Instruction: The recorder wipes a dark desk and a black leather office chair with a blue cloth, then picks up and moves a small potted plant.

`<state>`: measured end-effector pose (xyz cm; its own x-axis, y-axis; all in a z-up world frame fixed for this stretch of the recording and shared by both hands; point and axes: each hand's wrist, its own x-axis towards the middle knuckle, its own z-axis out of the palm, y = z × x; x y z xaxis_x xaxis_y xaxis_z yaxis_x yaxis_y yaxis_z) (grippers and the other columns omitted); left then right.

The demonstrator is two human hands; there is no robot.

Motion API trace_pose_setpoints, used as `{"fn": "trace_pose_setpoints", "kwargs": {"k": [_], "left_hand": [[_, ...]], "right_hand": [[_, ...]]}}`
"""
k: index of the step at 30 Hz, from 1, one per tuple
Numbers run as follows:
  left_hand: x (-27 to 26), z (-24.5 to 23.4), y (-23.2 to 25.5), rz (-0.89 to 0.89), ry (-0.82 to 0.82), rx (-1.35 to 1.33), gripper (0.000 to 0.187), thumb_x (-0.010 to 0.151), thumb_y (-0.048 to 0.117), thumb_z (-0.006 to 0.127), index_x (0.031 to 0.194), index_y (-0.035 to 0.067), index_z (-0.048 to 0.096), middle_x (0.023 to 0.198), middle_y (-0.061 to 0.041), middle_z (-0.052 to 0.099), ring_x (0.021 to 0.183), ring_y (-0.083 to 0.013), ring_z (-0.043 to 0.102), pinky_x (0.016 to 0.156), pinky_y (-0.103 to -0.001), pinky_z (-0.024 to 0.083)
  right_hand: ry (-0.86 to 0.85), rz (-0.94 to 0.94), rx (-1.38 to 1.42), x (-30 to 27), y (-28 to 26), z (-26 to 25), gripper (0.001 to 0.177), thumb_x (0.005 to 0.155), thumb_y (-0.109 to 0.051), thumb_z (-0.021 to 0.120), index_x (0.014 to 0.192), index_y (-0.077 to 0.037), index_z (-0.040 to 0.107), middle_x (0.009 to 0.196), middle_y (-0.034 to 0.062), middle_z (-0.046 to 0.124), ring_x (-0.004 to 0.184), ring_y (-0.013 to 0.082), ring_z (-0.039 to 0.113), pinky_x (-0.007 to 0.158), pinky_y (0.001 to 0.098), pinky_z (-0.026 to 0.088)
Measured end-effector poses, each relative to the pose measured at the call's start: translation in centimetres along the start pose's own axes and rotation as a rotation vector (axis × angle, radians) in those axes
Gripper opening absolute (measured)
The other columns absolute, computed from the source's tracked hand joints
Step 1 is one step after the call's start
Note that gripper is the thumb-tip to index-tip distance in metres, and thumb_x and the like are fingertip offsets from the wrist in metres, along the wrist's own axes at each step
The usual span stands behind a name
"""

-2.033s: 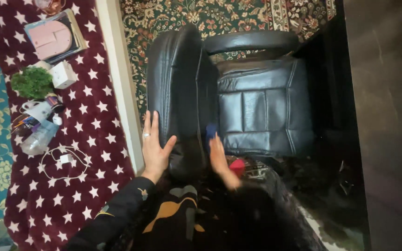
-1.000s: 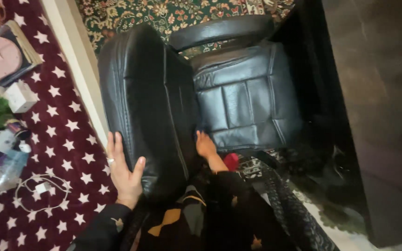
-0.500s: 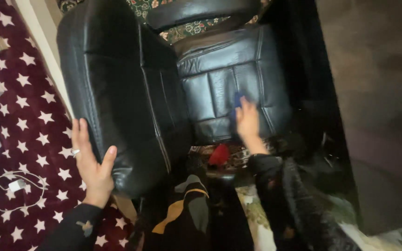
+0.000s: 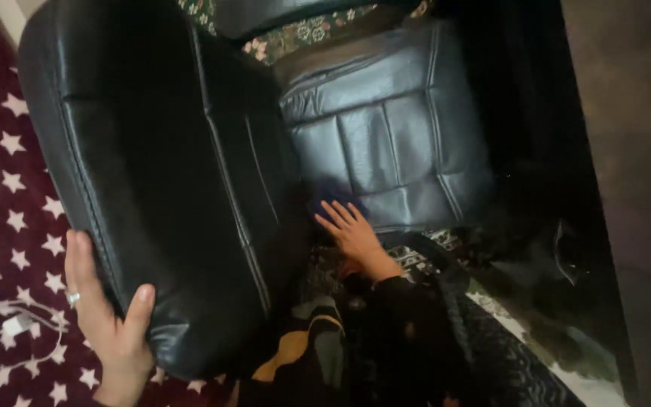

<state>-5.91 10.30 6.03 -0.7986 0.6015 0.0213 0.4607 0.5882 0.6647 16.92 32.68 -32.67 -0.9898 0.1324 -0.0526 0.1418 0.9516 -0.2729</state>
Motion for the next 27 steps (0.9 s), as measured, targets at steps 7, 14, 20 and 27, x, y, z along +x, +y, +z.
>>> {"fn": "trace_pose_setpoints", "kwargs": {"k": [7, 14, 20, 27], "left_hand": [[-0.5, -0.1, -2.7, 0.016, -0.003, 0.046, 0.085, 0.085, 0.018, 0.056, 0.159, -0.007, 0.024, 0.165, -0.035, 0.022, 0.155, -0.0519, 0.023, 0.125, -0.065, 0.020], [2.1, -0.8, -10.2, 0.314, -0.109, -0.028, 0.100, 0.073, 0.034, 0.058, 0.158, -0.005, 0.023, 0.137, -0.036, 0.045, 0.117, -0.0462, 0.054, 0.106, -0.060, 0.047], [2.3, -0.4, -11.0, 0.268, -0.186, -0.154, 0.096, 0.072, 0.033, 0.059, 0.156, -0.001, 0.027, 0.137, -0.028, 0.047, 0.119, -0.0389, 0.055, 0.107, -0.054, 0.050], [1.2, -0.1, -6.5, 0.227, -0.147, -0.180, 0.088, 0.078, 0.018, 0.053, 0.159, 0.001, 0.023, 0.153, -0.024, 0.033, 0.137, -0.0393, 0.041, 0.119, -0.056, 0.039]], "right_hand": [[0.120, 0.981, -0.059, -2.4, 16.8, -2.8, 0.074, 0.107, -0.050, 0.036, 0.166, -0.008, 0.023, 0.172, 0.0195, 0.007, 0.156, 0.0434, 0.005, 0.121, 0.0648, 0.003], [0.177, 1.152, -0.125, 12.5, 24.5, -1.5, 0.062, 0.109, -0.043, 0.047, 0.161, -0.010, 0.035, 0.163, 0.0272, 0.017, 0.146, 0.0532, 0.022, 0.110, 0.0732, 0.025], [0.115, 0.501, -0.015, 21.1, 14.2, -1.6, 0.067, 0.107, -0.037, 0.044, 0.165, -0.010, 0.026, 0.171, 0.0151, 0.008, 0.156, 0.0386, -0.002, 0.123, 0.0624, 0.002], [0.235, -0.046, 0.242, 11.4, 3.0, 0.0, 0.053, 0.097, -0.021, 0.052, 0.147, -0.003, 0.047, 0.165, 0.0182, 0.032, 0.151, 0.0355, 0.033, 0.125, 0.0524, 0.021]]}}
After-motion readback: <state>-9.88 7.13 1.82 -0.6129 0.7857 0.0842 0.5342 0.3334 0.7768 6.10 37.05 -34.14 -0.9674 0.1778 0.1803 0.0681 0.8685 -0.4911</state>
